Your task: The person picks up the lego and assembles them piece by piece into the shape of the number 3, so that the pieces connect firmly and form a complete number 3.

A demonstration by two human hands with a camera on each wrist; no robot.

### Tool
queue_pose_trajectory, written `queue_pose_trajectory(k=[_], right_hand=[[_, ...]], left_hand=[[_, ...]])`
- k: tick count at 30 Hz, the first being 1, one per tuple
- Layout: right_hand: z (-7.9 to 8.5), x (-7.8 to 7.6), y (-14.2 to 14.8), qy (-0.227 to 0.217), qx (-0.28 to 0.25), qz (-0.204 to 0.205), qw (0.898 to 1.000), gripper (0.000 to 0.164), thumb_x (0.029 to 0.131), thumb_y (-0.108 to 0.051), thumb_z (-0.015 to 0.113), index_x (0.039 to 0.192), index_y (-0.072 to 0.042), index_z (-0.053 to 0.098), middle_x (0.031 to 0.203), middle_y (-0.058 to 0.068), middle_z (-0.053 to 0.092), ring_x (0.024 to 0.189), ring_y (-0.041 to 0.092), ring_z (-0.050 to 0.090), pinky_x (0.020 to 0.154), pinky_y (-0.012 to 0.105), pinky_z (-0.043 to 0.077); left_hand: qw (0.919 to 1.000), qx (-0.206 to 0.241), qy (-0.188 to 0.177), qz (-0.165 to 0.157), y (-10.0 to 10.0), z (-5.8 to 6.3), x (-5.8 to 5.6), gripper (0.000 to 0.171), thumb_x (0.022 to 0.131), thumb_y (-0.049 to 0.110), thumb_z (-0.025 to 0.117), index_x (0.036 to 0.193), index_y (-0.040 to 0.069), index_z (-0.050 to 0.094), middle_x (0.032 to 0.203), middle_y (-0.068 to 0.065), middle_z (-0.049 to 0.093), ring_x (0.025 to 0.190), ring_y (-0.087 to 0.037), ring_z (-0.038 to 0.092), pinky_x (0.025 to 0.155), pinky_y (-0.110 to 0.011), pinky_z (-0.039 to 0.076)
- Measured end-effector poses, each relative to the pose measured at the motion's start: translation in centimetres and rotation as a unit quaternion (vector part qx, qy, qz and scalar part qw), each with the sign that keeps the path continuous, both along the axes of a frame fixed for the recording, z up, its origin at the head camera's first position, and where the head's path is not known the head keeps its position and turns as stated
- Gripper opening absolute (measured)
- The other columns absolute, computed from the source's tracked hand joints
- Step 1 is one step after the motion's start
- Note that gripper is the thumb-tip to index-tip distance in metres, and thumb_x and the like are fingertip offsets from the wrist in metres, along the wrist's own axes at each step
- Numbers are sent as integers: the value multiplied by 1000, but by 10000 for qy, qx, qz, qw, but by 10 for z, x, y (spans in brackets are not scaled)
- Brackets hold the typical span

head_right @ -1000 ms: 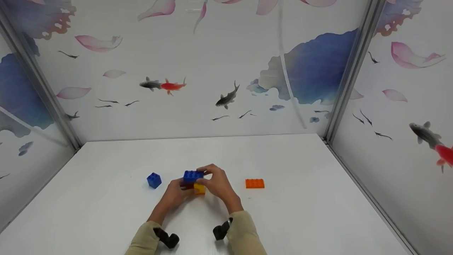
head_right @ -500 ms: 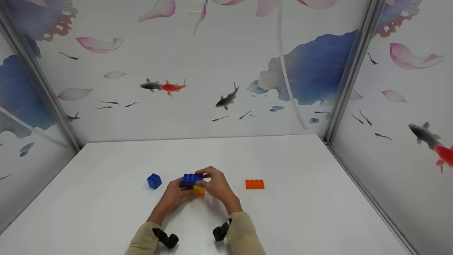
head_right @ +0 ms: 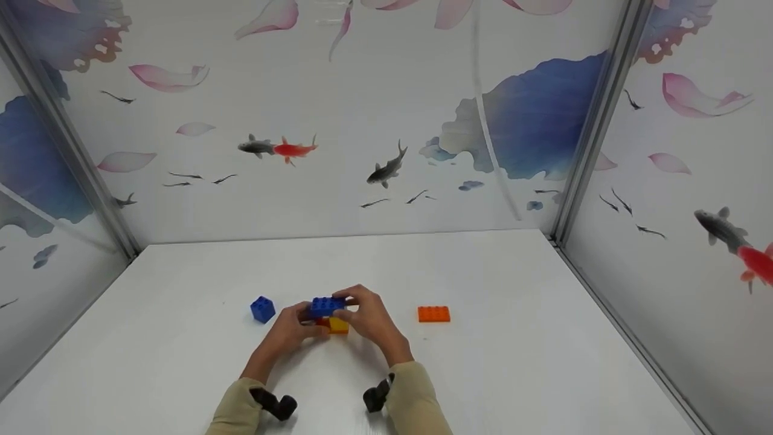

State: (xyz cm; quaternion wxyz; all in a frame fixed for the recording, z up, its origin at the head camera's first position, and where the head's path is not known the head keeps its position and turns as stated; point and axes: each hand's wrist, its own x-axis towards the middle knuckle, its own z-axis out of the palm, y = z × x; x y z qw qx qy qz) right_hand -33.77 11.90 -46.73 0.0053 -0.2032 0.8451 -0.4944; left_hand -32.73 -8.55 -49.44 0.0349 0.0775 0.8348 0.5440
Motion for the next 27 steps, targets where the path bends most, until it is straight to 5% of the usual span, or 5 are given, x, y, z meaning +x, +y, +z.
queue_pose_trajectory(k=[11, 19, 27], right_hand=[[-1, -1, 0, -12, 140, -58, 9999, 33, 95, -12, 68, 127, -18, 67, 130, 10, 62, 123, 36, 62, 101, 46, 55], [-1, -2, -1, 66, 184, -29, 9998, 33, 94, -10, 69, 125, -20, 68, 127, 9, 63, 122, 35, 63, 100, 45, 56], [-3, -2, 2, -176, -137, -3, 9998, 32, 94, -9, 68, 125, -18, 68, 130, 12, 62, 125, 39, 60, 93, 43, 60]], left_hand=[[9984, 168, -100, -531, -16, 5, -1, 62, 91, 7, 71, 147, 17, 47, 145, -12, 56, 136, -35, 53, 113, -49, 45], [9953, 530, 64, -806, -21, 2, -5, 61, 93, 13, 71, 148, 11, 45, 146, -19, 53, 134, -38, 54, 111, -48, 47], [9979, 236, -22, -603, -22, -2, -2, 53, 93, 11, 71, 143, 10, 52, 141, -14, 60, 134, -34, 55, 114, -49, 43]])
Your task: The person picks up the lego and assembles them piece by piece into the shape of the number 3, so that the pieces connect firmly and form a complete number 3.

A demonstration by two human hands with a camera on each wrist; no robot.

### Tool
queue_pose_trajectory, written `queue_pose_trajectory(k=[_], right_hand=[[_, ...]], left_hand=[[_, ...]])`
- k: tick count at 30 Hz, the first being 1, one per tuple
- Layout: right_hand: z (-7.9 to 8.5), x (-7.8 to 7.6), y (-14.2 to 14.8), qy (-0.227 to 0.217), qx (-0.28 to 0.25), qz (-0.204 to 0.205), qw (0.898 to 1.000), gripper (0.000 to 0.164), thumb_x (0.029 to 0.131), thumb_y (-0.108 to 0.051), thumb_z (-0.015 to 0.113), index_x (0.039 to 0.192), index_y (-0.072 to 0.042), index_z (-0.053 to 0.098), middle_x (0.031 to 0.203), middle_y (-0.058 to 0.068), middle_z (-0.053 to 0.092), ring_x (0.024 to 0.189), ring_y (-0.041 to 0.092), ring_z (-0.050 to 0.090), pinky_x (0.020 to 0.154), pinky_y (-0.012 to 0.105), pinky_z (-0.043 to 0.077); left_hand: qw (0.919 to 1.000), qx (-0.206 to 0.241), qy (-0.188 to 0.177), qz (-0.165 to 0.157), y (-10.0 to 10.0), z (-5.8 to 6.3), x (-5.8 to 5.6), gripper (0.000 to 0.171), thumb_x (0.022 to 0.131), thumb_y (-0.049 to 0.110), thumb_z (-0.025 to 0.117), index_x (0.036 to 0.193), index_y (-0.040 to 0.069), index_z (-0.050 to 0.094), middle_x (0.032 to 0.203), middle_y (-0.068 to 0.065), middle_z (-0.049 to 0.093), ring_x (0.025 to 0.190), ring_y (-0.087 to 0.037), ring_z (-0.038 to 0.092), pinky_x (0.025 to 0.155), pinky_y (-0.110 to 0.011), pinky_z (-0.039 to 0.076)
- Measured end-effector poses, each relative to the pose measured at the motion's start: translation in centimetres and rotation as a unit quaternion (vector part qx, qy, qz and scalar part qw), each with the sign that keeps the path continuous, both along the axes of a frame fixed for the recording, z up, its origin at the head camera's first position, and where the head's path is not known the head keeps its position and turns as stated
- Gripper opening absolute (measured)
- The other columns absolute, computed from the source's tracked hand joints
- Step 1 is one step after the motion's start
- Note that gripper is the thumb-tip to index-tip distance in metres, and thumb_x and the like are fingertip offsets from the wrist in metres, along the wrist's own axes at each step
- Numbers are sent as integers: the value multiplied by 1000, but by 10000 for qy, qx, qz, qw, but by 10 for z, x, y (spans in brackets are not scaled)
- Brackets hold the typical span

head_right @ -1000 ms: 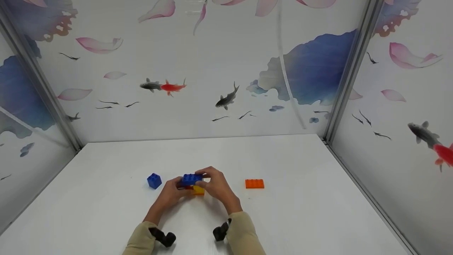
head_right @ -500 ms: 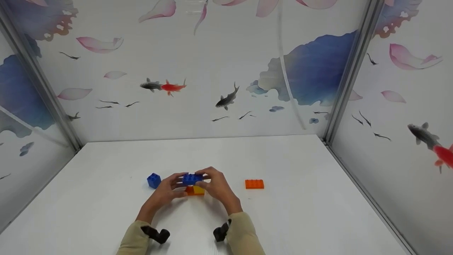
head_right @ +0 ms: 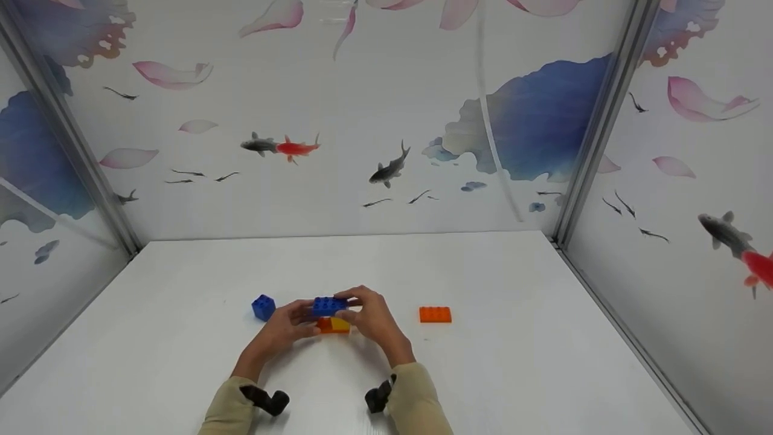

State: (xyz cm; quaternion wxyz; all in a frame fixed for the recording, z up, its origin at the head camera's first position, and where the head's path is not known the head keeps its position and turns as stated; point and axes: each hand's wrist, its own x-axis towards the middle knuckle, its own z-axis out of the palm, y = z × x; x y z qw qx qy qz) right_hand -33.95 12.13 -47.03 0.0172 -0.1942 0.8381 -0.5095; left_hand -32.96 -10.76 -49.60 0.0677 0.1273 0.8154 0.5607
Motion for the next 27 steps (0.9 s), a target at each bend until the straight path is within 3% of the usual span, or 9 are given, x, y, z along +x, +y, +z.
queue_pose_trajectory(k=[14, 27], right_hand=[[2, 0, -1, -79, 89, -5, 9999, 31, 94, -8, 68, 123, -19, 69, 127, 11, 60, 124, 38, 60, 88, 39, 62], [2, 1, -2, -225, 71, -26, 9997, 32, 94, -8, 68, 124, -16, 68, 130, 13, 60, 124, 39, 61, 84, 37, 62]], left_hand=[[9990, -254, -86, 358, 6, -2, 0, 56, 92, 2, 69, 144, 13, 52, 136, -9, 64, 130, -29, 59, 115, -49, 42], [9972, -417, 145, 609, 12, -1, 2, 55, 90, 1, 71, 142, 9, 54, 130, -12, 67, 122, -29, 64, 109, -46, 49]])
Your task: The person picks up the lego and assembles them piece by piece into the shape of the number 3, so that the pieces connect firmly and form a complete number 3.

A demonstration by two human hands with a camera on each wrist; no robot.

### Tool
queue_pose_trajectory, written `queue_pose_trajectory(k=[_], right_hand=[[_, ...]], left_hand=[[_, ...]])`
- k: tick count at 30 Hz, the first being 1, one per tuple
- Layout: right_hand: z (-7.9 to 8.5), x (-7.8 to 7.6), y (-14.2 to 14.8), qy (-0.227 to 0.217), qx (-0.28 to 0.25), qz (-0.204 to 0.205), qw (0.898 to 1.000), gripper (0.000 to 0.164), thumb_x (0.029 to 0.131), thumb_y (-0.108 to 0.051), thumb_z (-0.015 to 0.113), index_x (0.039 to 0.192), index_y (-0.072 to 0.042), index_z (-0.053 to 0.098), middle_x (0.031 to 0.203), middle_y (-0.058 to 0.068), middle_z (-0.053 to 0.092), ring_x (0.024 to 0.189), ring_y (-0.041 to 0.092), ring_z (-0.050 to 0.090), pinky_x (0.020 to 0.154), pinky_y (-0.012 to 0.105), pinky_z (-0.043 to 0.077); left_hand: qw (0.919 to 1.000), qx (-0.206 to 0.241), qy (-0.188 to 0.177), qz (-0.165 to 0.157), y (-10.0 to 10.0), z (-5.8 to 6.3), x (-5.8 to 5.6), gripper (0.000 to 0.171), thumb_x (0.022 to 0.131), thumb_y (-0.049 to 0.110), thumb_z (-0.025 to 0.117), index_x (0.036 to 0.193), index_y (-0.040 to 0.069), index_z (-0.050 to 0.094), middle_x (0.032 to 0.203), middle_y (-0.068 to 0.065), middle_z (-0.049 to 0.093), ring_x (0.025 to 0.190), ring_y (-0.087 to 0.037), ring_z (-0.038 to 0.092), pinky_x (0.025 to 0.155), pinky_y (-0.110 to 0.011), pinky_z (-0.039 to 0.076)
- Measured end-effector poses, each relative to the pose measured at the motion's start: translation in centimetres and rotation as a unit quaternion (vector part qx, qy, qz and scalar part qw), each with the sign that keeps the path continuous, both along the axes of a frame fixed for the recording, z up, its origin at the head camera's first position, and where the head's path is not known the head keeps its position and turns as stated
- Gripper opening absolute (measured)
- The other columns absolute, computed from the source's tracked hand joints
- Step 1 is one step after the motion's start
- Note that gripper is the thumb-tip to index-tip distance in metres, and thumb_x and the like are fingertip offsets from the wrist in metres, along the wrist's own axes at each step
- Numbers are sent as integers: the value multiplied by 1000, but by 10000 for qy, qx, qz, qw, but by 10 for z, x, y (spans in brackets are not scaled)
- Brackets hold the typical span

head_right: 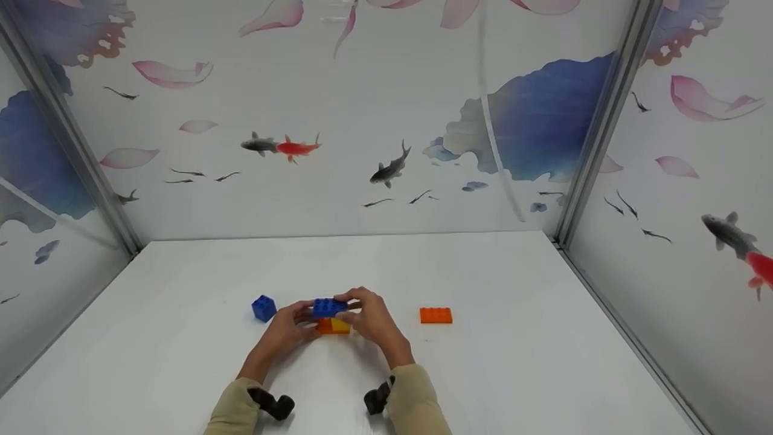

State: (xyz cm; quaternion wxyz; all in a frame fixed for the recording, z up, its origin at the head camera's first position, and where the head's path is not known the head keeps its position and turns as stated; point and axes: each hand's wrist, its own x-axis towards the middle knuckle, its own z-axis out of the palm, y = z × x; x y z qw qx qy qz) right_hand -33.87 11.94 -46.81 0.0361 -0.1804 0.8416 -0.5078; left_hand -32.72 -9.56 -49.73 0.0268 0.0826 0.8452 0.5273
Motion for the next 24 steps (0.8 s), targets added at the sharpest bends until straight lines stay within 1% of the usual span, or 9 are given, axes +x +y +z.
queue_pose_trajectory(k=[4, 9, 12, 16, 21, 24], right_hand=[[0, 0, -1, -42, -36, -33, 10000, 32, 94, -6, 68, 124, -15, 69, 129, 13, 60, 123, 39, 61, 83, 37, 63], [2, -1, -3, -8, 38, -122, 9999, 33, 93, -4, 69, 123, -15, 70, 127, 12, 61, 121, 38, 62, 83, 37, 63], [2, -2, -3, -6, 94, -205, 9997, 33, 92, -3, 69, 122, -16, 70, 128, 12, 61, 121, 37, 62, 83, 37, 63], [0, -2, -2, -75, 139, -271, 9995, 34, 92, -3, 69, 123, -18, 69, 130, 12, 61, 121, 36, 62, 84, 37, 63], [0, 0, -2, -90, 147, -259, 9995, 33, 93, -5, 69, 124, -18, 69, 131, 12, 60, 122, 36, 62, 83, 36, 63], [-1, 1, -2, -125, 122, -225, 9996, 33, 93, -5, 68, 123, -18, 69, 131, 12, 60, 122, 36, 62, 82, 35, 63]], left_hand=[[9999, -59, 91, -5, 0, 1, 2, 55, 90, 2, 72, 141, 8, 54, 128, -13, 68, 121, -28, 65, 108, -46, 49], [10000, -23, 38, 24, 0, 1, 1, 55, 90, 2, 71, 142, 10, 53, 129, -12, 67, 122, -28, 64, 109, -45, 49], [9999, -22, -39, 105, 3, 2, 1, 56, 90, 3, 71, 143, 12, 54, 130, -10, 67, 123, -27, 63, 110, -46, 48], [9998, -20, -85, 154, 4, 2, 2, 55, 90, 3, 72, 142, 12, 54, 130, -11, 67, 122, -27, 64, 109, -45, 49], [9999, 58, -93, 57, 2, 3, 3, 56, 89, 4, 73, 142, 10, 54, 130, -13, 66, 122, -29, 64, 109, -46, 49], [9997, 143, -190, -26, 1, 3, 3, 58, 89, 8, 74, 144, 12, 52, 132, -13, 65, 123, -29, 63, 111, -46, 48]])
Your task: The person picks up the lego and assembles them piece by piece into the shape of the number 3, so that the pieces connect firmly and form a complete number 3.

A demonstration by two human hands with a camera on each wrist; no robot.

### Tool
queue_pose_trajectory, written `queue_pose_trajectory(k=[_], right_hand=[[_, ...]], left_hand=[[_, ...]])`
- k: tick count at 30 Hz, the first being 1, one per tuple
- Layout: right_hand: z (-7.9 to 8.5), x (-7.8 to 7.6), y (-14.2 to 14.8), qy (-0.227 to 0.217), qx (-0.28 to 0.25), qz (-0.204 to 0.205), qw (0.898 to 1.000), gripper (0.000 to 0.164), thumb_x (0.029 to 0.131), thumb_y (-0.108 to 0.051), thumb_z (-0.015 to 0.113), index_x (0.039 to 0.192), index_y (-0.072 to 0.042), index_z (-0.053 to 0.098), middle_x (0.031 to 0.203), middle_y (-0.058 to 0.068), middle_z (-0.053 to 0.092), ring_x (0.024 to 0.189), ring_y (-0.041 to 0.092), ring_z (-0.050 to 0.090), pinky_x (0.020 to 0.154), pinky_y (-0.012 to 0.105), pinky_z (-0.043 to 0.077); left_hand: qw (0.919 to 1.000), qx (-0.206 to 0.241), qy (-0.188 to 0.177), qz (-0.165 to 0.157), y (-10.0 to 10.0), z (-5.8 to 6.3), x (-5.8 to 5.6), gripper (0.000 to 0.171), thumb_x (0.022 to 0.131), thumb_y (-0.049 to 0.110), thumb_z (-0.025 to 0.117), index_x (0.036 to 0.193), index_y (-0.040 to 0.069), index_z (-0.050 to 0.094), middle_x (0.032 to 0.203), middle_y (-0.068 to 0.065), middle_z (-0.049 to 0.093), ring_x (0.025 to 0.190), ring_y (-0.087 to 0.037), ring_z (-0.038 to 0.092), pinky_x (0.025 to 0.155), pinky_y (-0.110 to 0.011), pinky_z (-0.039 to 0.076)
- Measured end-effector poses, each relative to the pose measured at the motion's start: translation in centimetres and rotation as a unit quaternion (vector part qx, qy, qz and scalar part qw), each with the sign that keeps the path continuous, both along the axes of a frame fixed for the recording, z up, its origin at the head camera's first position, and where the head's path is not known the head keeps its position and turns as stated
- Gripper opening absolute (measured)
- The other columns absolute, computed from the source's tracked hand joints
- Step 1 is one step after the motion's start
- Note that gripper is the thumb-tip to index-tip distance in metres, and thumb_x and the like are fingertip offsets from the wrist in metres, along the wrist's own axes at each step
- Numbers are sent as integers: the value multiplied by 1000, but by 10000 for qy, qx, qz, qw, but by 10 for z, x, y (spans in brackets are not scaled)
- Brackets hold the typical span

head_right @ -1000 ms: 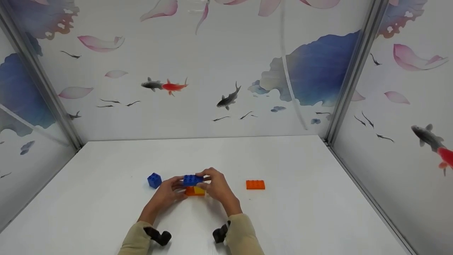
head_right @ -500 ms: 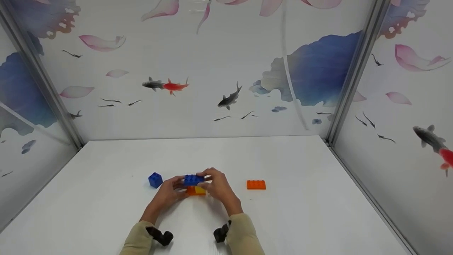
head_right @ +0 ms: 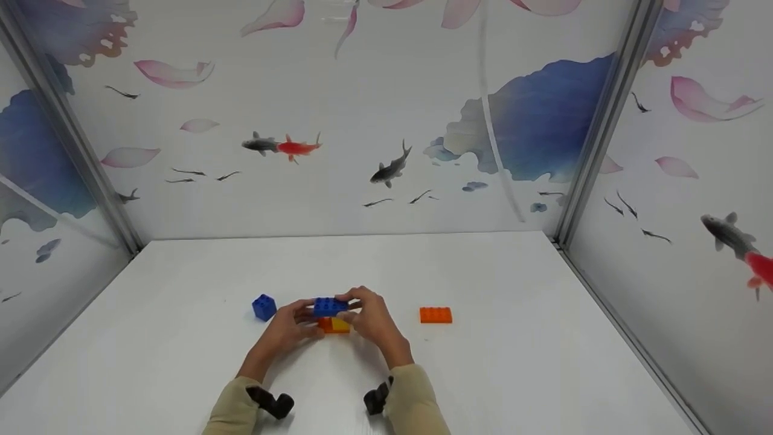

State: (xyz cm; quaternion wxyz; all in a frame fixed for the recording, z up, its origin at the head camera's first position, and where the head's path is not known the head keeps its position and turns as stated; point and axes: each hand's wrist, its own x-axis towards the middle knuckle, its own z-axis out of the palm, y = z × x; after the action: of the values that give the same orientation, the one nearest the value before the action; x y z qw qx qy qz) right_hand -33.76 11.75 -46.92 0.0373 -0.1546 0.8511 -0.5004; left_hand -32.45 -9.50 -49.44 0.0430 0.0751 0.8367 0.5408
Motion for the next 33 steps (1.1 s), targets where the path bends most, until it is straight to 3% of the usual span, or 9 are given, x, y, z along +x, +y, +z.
queue_pose_trajectory(k=[2, 9, 15, 20, 25, 33], right_hand=[[-1, 0, 1, -13, -16, 38, 10000, 33, 93, -5, 68, 123, -18, 68, 131, 12, 60, 122, 36, 62, 82, 35, 63], [-2, 0, 4, 188, -16, 168, 9997, 34, 93, -7, 69, 125, -20, 69, 134, 12, 62, 121, 37, 63, 93, 43, 60], [2, 1, 4, 172, 41, 125, 9998, 36, 93, -7, 69, 126, -21, 68, 136, 11, 62, 120, 37, 63, 97, 45, 58], [3, -1, 0, 125, -14, 56, 9999, 40, 93, -7, 70, 131, -13, 64, 135, 13, 63, 120, 36, 64, 99, 44, 57], [-4, -4, 0, -148, -385, -37, 9991, 44, 92, -10, 71, 134, -7, 58, 134, 14, 62, 123, 35, 62, 103, 44, 54], [-19, -6, 5, -575, -1183, 70, 9913, 44, 93, -21, 72, 133, -11, 56, 139, 13, 59, 125, 29, 60, 109, 43, 50]], left_hand=[[9999, 87, -59, -119, -2, 0, -1, 60, 90, 11, 74, 145, 14, 51, 134, -14, 64, 124, -29, 62, 110, -45, 48], [9945, 734, 230, -710, -11, 0, -5, 65, 90, 29, 74, 146, 6, 48, 141, -25, 55, 125, -40, 61, 102, -46, 55], [9940, 882, 135, -627, -12, 1, -8, 57, 91, 36, 72, 140, 12, 54, 142, -22, 56, 125, -38, 61, 101, -43, 56], [9946, 912, 71, -480, -12, 0, -7, 52, 93, 34, 71, 138, 13, 56, 141, -21, 56, 125, -36, 62, 101, -42, 56], [9951, 904, -24, -404, -12, 0, -6, 52, 92, 35, 72, 137, 15, 57, 140, -19, 58, 122, -33, 63, 100, -40, 56], [9959, 796, 40, -428, -11, 1, -6, 52, 92, 36, 72, 138, 15, 57, 139, -19, 59, 122, -34, 63, 101, -41, 56]])
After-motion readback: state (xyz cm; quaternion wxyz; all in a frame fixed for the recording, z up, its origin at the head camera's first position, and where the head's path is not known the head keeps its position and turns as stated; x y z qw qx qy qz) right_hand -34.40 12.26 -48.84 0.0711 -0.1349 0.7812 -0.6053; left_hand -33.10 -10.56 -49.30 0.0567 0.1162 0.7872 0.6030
